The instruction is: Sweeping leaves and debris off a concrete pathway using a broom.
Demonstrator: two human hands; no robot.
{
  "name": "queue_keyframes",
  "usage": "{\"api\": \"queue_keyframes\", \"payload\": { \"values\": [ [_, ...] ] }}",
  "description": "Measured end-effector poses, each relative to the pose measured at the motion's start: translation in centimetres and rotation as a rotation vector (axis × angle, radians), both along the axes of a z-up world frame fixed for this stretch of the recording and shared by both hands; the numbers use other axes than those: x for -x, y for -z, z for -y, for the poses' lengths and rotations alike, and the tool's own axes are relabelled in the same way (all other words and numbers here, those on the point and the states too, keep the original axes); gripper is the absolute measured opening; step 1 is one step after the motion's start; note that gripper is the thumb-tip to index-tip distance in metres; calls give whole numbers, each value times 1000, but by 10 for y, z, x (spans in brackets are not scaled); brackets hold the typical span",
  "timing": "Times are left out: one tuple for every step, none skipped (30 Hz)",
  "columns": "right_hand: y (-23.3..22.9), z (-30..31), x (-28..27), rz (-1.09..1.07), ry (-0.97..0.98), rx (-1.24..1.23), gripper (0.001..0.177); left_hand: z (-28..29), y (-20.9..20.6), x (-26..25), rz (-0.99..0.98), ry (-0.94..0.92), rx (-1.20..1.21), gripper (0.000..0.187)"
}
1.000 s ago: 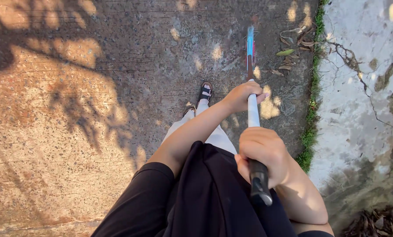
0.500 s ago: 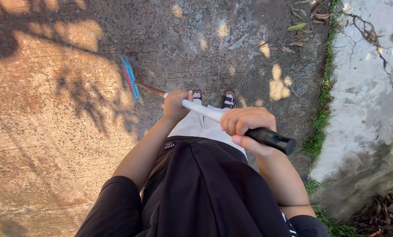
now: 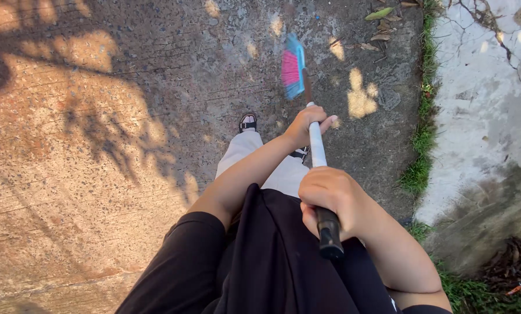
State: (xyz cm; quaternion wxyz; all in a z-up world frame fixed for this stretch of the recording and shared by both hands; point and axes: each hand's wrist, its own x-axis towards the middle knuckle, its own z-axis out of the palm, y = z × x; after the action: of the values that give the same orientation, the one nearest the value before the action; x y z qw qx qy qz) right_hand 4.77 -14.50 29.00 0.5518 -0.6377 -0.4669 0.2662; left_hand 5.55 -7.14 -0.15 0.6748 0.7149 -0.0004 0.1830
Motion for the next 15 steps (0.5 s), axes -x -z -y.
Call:
{"api": "queue_keyframes", "payload": {
  "values": [
    [3, 8, -2, -4, 13, 8, 24, 16, 0, -10, -4, 13, 8, 43],
    [8, 16, -6, 63, 24, -18, 27, 33, 0, -24, 38, 93, 11, 40],
    [12, 24, -10, 129, 35, -43, 30, 49, 0, -39, 80, 174, 15, 37],
    [0, 44, -16, 142, 39, -45, 30, 60, -19, -46, 92, 178, 12, 37],
    [-13, 64, -22, 151, 75, -39, 31, 71, -39, -52, 103, 208, 0, 38],
    [-24, 84, -23, 150, 114, -37, 34, 80, -58, -52, 104, 241, -16, 39],
    [-44, 95, -24, 153, 120, -44, 34, 85, -72, -49, 107, 247, -23, 39],
    [-66, 109, -24, 128, 153, -70, 37, 94, -87, -46, 116, 228, -109, 41],
    [-87, 125, -24, 103, 186, -96, 40, 104, -102, -43, 126, 208, -195, 42],
    [-93, 136, -24, 93, 187, -94, 40, 105, -97, -33, 116, 210, -193, 42],
    [-99, 149, -25, 67, 172, -131, 35, 108, -92, -24, 105, 174, -358, 44],
    [-104, 160, -31, 60, 163, -178, 30, 106, -88, -26, 113, 141, -533, 46],
    [-90, 169, -33, 69, 170, -186, 30, 101, -76, -18, 123, 147, -541, 46],
    [-76, 177, -34, 6, 207, -268, 29, 93, -64, -11, 65, 127, -586, 46],
    [-61, 185, -36, -56, 243, -352, 29, 84, -52, -6, 7, 106, -630, 47]
  ]
}}
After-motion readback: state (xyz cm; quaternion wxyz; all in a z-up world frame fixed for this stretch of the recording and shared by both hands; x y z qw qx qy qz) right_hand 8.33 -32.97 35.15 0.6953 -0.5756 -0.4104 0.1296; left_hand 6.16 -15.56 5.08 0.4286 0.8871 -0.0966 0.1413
